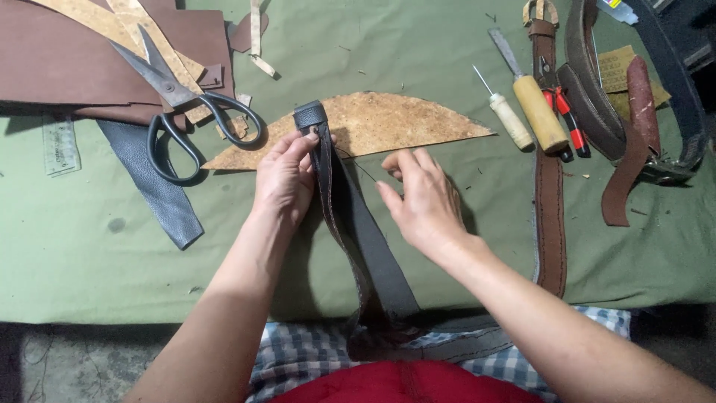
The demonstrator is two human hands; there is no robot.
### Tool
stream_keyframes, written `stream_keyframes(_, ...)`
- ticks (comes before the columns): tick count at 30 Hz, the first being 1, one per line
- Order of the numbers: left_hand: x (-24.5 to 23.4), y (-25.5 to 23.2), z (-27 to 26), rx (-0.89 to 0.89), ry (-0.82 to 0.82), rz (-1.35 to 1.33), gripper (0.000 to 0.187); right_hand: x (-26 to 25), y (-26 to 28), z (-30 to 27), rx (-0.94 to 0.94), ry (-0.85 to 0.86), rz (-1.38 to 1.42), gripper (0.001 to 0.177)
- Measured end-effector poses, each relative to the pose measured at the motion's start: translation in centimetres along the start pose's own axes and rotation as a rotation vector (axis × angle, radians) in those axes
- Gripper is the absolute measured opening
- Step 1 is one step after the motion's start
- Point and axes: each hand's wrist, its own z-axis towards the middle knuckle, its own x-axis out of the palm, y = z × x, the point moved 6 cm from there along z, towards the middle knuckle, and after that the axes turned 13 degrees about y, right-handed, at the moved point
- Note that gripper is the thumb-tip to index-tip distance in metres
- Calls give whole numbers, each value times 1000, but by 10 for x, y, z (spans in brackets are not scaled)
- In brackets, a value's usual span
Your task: Hand-sewing the folded end of a leather strap and trimming the thread with nippers
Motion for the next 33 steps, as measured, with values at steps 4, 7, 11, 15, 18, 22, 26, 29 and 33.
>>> stream_keyframes(4, 0, 0, -1, -6, 3, -3, 29, 14, -22, -2, 70, 58, -62, 21)
stream_keyframes(7, -2, 0, 0, 0, -10, 5, 29, 16, -29, 5, 106, 122, -47, 10)
stream_keyframes(11, -4, 1, 2, -3, -23, 13, 28, 15, -35, 10, 130, 141, -2, 11)
stream_keyframes(15, -5, 2, 3, -6, -26, 17, 28, -3, -53, 12, 265, 63, 314, 20)
stream_keyframes(18, -3, 2, 2, -6, -30, 27, 28, 14, -90, 22, 271, -59, 595, 13)
stream_keyframes(22, 0, 0, 1, -4, -21, 20, 28, 19, -94, 24, 227, -63, 680, 8)
stream_keyframes(26, 0, 0, -1, -11, -26, 19, 28, 18, -97, 20, 302, -55, 898, 11)
stream_keyframes(29, 4, -3, -3, -17, -35, 27, 28, 2, -108, 16, 401, -60, 1008, 15)
stream_keyframes(33, -3, 2, 3, -34, -54, -5, 27, -31, -155, 15, 449, -77, 856, 22)
